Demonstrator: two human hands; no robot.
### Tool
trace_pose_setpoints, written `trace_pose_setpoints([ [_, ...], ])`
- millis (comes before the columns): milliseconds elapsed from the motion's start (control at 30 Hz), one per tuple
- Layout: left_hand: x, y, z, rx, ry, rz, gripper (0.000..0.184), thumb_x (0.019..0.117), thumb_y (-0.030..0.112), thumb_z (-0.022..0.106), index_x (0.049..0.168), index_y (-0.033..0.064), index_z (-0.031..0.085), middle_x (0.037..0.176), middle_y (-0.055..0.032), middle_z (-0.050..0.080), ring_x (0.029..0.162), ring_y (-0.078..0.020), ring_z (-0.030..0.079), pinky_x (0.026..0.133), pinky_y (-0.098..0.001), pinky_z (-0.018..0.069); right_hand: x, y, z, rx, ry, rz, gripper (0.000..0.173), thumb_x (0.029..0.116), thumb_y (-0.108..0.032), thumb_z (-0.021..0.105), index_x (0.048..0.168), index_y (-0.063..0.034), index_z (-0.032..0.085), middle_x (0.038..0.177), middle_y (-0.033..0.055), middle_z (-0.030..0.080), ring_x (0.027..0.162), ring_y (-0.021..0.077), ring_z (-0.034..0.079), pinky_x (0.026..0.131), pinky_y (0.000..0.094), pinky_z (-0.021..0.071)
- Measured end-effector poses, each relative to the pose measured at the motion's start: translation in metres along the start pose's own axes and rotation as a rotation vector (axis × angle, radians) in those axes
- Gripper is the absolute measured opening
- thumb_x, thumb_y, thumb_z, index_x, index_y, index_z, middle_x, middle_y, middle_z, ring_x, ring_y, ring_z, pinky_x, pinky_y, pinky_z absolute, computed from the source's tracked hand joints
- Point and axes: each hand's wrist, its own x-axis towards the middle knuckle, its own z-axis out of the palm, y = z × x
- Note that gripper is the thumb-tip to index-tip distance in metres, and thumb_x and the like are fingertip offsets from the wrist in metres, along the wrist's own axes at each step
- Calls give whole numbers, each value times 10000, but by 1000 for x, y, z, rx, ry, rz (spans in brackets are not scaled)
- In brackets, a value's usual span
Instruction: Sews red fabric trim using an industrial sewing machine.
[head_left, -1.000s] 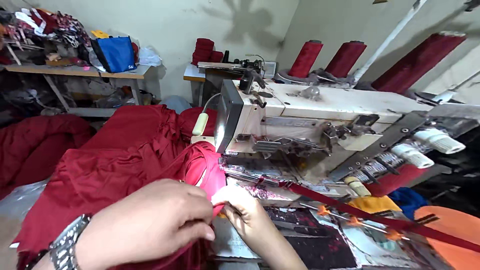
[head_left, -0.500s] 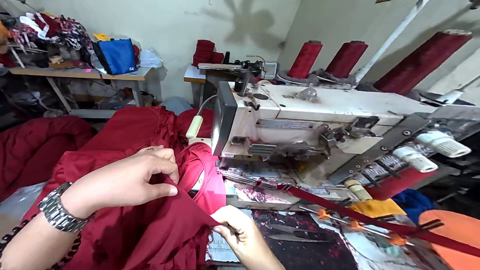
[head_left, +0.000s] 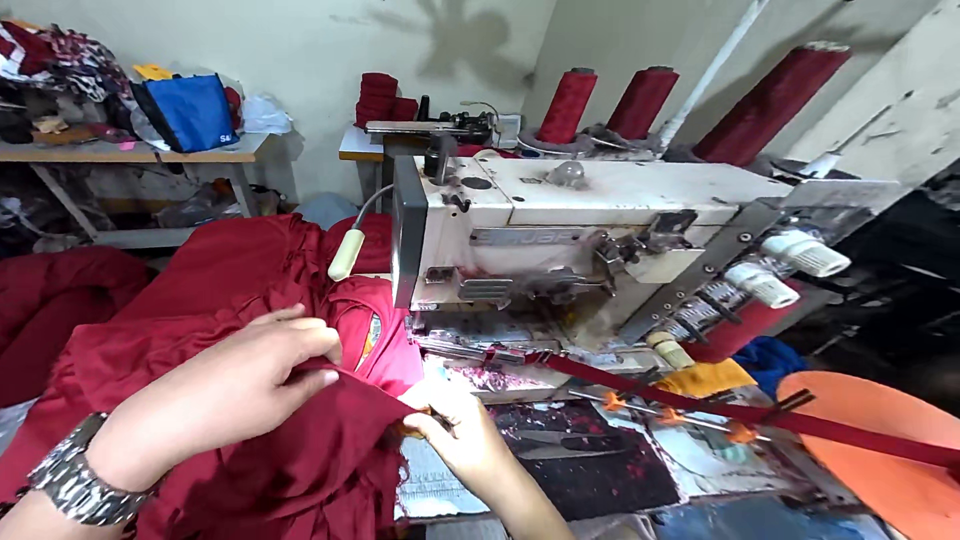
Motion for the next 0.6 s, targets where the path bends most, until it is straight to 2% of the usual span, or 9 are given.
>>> trace_pose_setpoints([
  [67,0,-9,3,119,63,-28,161,948,292,579,901,223,717,841,100,664,902,-100,674,1007,-596,479,0,1,0,-13,-6,5,169,987,-193,639,977,-80,764,1022,10,744,975,39,687,884,249,571],
  [100,-1,-13,4,131,83,-48,164,938,289,576,896,224,720,846,97,665,910,-106,680,1028,-630,460,1,1,0,-13,-7,5,173,987,-197,638,968,-78,763,1017,11,742,971,39,686,883,247,570],
  [133,-2,-16,5,99,94,-71,168,939,287,572,915,222,725,874,94,670,939,-103,679,1034,-611,466,1,1,0,-11,-12,5,178,988,-199,638,964,-73,760,1017,16,740,973,42,684,883,250,569],
  [167,-2,-16,4,34,97,-97,167,947,285,571,936,218,724,902,94,670,951,-85,663,987,-515,509,2,1,0,-11,-15,2,177,989,-196,637,965,-69,759,1016,21,741,972,45,685,885,252,569],
  [200,-2,-14,3,-41,105,-121,164,949,298,574,944,225,722,908,110,659,920,-37,639,876,-352,552,2,1,1,-12,-12,-4,172,986,-188,640,963,-63,757,1013,26,741,969,49,687,881,255,570],
  [233,-2,-11,3,-117,105,-133,168,955,322,573,951,235,716,909,132,647,889,18,628,795,-231,558,2,2,1,-8,-9,-4,165,983,-181,641,964,-63,754,1016,25,741,972,49,687,882,257,571],
  [267,-1,-8,2,-180,105,-129,176,958,343,577,958,237,717,912,141,648,876,43,627,759,-177,553,2,1,1,0,-9,3,160,982,-175,641,970,-62,754,1019,25,740,972,49,686,881,259,571],
  [367,1,2,1,-246,98,-84,200,958,406,598,943,251,723,889,161,635,837,72,603,715,-124,520,2,-3,0,22,0,46,143,964,-140,642,988,-59,757,1028,31,740,976,46,688,884,250,572],
  [600,6,12,13,-289,47,-136,219,955,414,622,950,224,730,857,142,628,788,67,588,687,-133,506,3,-7,-2,34,17,57,154,956,-127,645,1021,-69,771,1049,20,747,999,31,684,910,234,561],
])
